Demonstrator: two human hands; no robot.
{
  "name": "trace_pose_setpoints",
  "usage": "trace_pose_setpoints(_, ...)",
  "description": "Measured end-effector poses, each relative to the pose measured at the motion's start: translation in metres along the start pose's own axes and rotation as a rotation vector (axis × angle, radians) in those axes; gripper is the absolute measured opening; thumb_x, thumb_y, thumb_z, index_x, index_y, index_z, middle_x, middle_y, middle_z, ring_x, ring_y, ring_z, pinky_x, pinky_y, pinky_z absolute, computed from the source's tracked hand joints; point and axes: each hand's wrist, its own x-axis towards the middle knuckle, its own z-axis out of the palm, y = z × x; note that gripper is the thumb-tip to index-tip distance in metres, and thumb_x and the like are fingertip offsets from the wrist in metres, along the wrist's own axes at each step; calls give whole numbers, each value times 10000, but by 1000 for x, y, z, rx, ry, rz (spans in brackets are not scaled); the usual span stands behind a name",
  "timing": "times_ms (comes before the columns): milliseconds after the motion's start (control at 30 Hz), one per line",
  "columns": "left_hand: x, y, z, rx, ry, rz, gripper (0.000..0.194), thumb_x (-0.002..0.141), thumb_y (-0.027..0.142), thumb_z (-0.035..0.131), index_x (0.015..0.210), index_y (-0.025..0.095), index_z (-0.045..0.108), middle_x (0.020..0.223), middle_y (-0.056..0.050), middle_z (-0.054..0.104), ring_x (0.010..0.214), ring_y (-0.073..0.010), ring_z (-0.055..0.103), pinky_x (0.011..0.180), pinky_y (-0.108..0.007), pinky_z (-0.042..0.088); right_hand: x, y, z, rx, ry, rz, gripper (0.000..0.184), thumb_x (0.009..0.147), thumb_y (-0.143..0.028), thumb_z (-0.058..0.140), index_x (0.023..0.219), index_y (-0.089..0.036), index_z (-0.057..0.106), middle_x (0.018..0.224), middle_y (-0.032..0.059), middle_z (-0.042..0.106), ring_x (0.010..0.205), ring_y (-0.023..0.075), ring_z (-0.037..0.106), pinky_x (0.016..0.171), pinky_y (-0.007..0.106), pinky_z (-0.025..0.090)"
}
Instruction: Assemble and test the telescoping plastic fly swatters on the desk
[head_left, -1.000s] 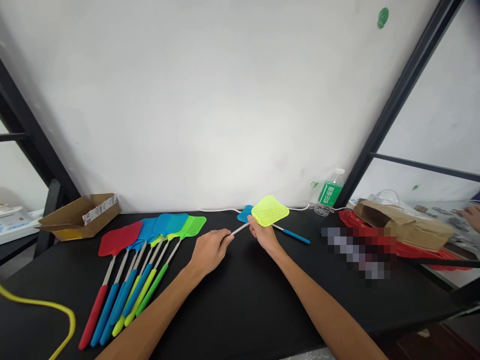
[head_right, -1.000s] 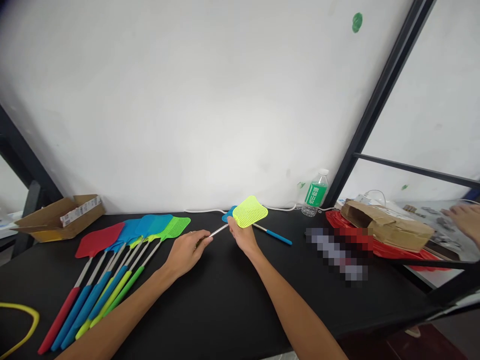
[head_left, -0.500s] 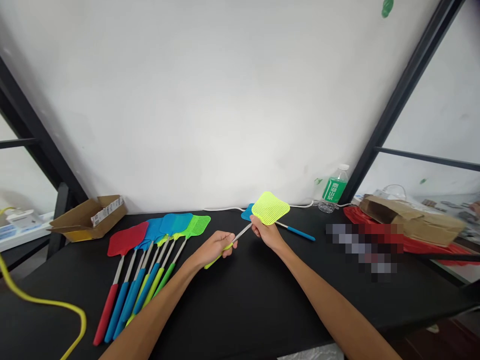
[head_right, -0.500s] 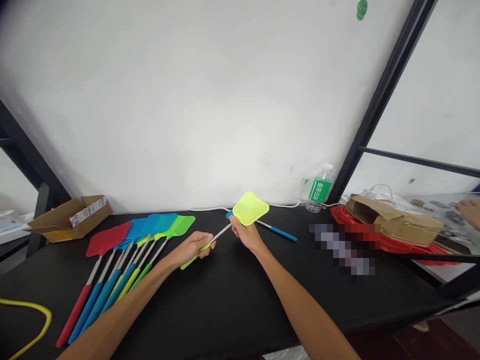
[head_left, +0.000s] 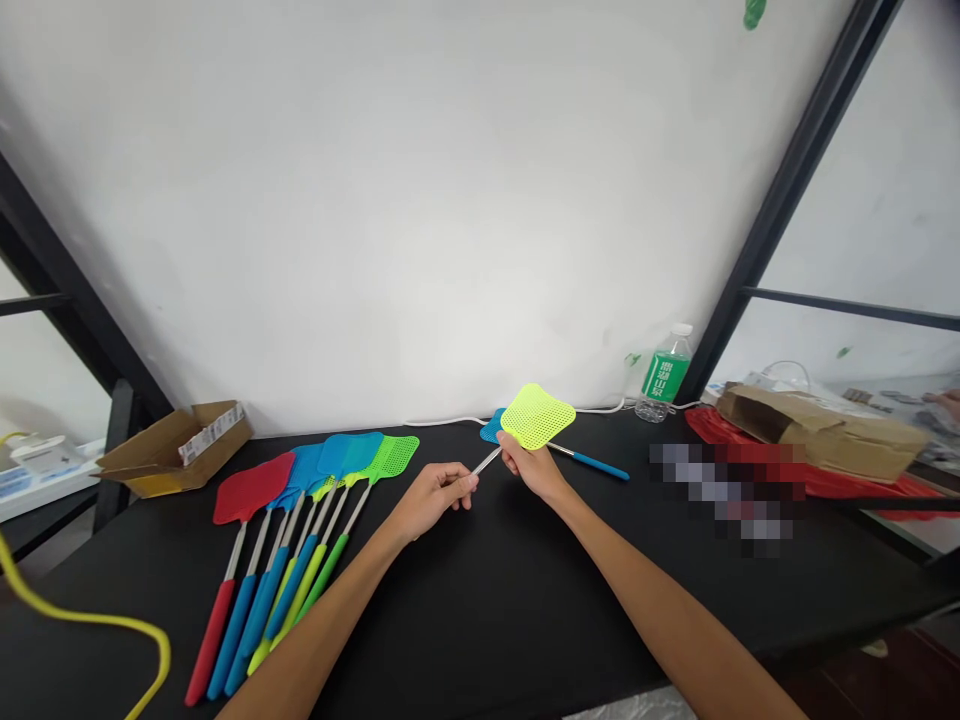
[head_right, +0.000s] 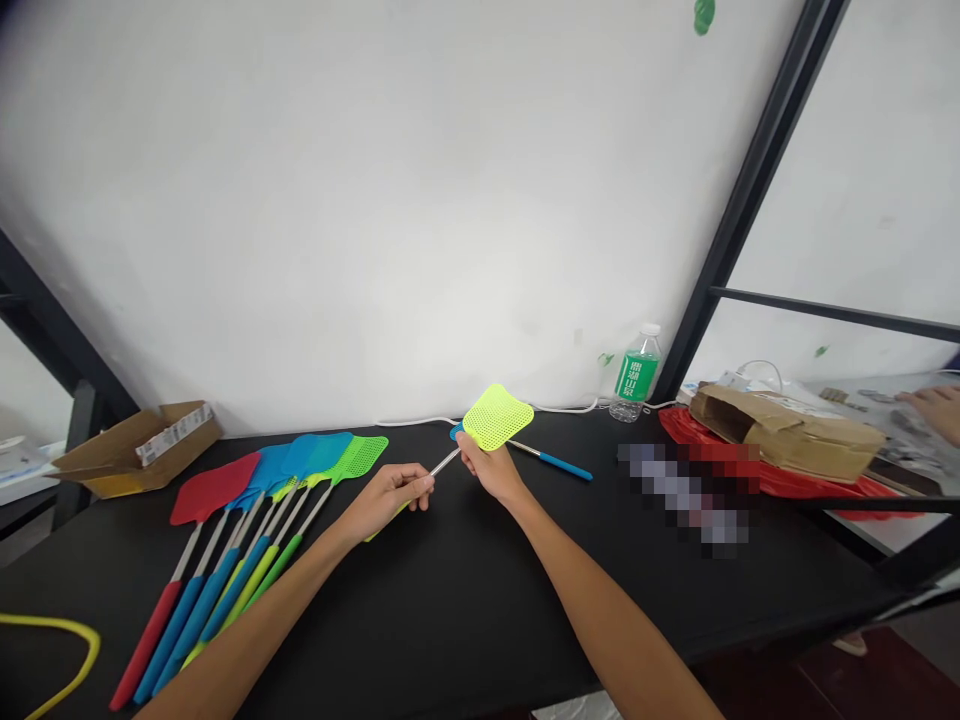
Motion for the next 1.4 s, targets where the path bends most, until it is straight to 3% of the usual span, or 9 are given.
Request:
trace_pose_setpoints(300, -5, 14, -13, -75, -211, -120, 534, 963, 595, 428, 701, 168, 613, 544, -33, 627, 566, -167, 563, 681, -302, 453, -3, -3, 4, 19, -35, 3, 479, 863, -610, 582, 615, -207, 511, 534, -32, 469, 486, 109, 411, 492, 255, 361)
trace_pose_setpoints(467, -6, 12, -11, -77, -155, -80, 529, 964, 592, 451, 725, 156, 634, 568, -23, 617, 586, -151, 557, 673, -280, 430, -2, -2, 4, 41, -28, 17, 479, 867, -602, 583, 610, -204, 514, 543, -30, 468, 489, 109, 413, 492, 258, 357)
trace_pose_setpoints(600, -4, 5, -4, -101, -49, -66, 391, 866, 549, 658, 940, 166, 632, 581, 33, 572, 565, -125, 526, 581, -236, 389, -1, -3, 1, 36, -18, 4, 466, 876, -583, 582, 615, -205, 505, 550, -34, 460, 487, 106, 404, 489, 258, 348)
trace_pose_setpoints(733, -3, 2, -1, -88, 58, -63, 369, 811, 517, 727, 847, 171, 606, 594, 48, 530, 548, -106, 498, 551, -221, 392, -1, -3, 1, 14, -26, -2, 476, 887, -584, 567, 606, -206, 499, 538, -36, 452, 485, 105, 404, 494, 256, 348)
trace_pose_setpoints(1133, -5, 5, -10, -181, -154, -113, 517, 982, 543, 458, 772, 123, 675, 537, -68, 679, 524, -151, 586, 610, -264, 445, -3, 0, 2, 43, -86, 25, 471, 885, -604, 573, 653, -195, 533, 578, -28, 484, 508, 105, 427, 494, 249, 361)
trace_pose_setpoints(1267, -6, 9, -7, -145, -133, -84, 462, 952, 528, 537, 861, 110, 711, 605, -73, 701, 583, -158, 607, 628, -265, 460, -2, 2, 2, 56, -115, 33, 475, 891, -602, 577, 658, -191, 530, 582, -32, 478, 508, 98, 420, 493, 246, 358)
trace_pose_setpoints(1400, -5, 7, -2, -141, -6, -60, 337, 829, 476, 734, 901, 157, 655, 631, 4, 651, 585, -129, 573, 592, -237, 449, -2, 2, 1, 37, -115, 15, 479, 903, -596, 567, 648, -193, 527, 567, -34, 465, 508, 103, 426, 501, 254, 362)
